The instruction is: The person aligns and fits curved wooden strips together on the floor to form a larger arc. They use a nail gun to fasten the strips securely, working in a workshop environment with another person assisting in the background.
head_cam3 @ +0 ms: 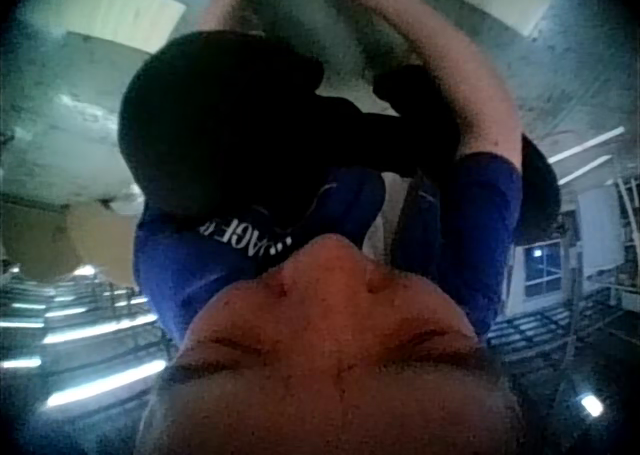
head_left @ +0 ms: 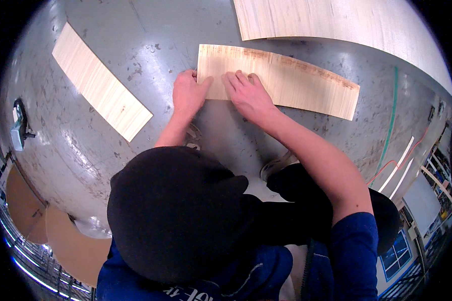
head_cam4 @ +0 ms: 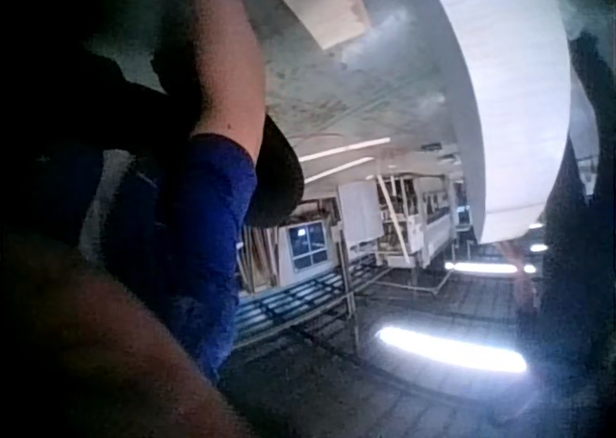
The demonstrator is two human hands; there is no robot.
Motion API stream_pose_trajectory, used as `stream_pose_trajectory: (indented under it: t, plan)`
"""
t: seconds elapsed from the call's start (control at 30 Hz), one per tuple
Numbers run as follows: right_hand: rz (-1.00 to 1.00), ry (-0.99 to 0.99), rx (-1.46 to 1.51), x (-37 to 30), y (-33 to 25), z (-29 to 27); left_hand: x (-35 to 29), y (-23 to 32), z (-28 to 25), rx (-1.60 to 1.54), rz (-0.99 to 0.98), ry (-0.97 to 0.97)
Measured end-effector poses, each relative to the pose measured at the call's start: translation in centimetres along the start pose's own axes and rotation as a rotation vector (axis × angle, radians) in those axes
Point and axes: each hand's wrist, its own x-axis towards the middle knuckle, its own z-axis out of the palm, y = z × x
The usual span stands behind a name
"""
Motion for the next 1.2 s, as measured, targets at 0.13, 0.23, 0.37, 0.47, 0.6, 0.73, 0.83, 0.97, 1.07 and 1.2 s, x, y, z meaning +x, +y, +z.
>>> stream_pose_trajectory:
  t: [0.13, 0.23, 0.37, 0.47, 0.6, 0.73, 0.83, 0.97, 1.07, 1.2]
  plan:
    - [0.011, -0.069, -0.017, 0.5, -0.1, -0.3, -0.2, -0.1, 0.6, 0.100, 0.042, 0.093]
    - [0.024, -0.047, 0.009, 0.4, -0.1, -0.1, -0.2, 0.7, 0.4, 0.013, -0.047, 0.065]
    - [0.030, -0.058, 0.002, 0.7, -0.2, -0.2, 0.0, 0.4, 0.5, 0.091, 0.045, 0.087]
    - [0.039, -0.092, 0.027, 1.1, -0.4, -0.4, 0.1, 0.2, 0.5, 0.100, 0.069, 0.106]
    - [0.022, -0.131, -0.003, 1.3, -0.2, -0.6, 0.3, 0.3, 0.7, 0.072, 0.015, 0.073]
    - [0.001, -0.146, 0.005, 1.6, -0.1, -0.8, 0.5, 0.1, 0.7, 0.061, -0.013, 0.047]
    - [0.000, -0.158, 0.013, 1.9, -0.2, -1.0, 0.8, 0.2, 0.1, 0.010, -0.121, -0.028]
    - [0.021, -0.185, 0.056, 2.3, -0.4, -0.9, 0.7, 0.5, -0.4, 0.004, -0.118, -0.035]
    - [0.011, -0.127, 0.077, 2.5, -0.5, -0.7, 0.9, 0.4, -0.4, 0.011, -0.114, -0.027]
    - [-0.011, -0.163, 0.043, 2.7, -0.6, -1.0, 1.1, 0.7, -0.7, 0.032, -0.110, -0.056]
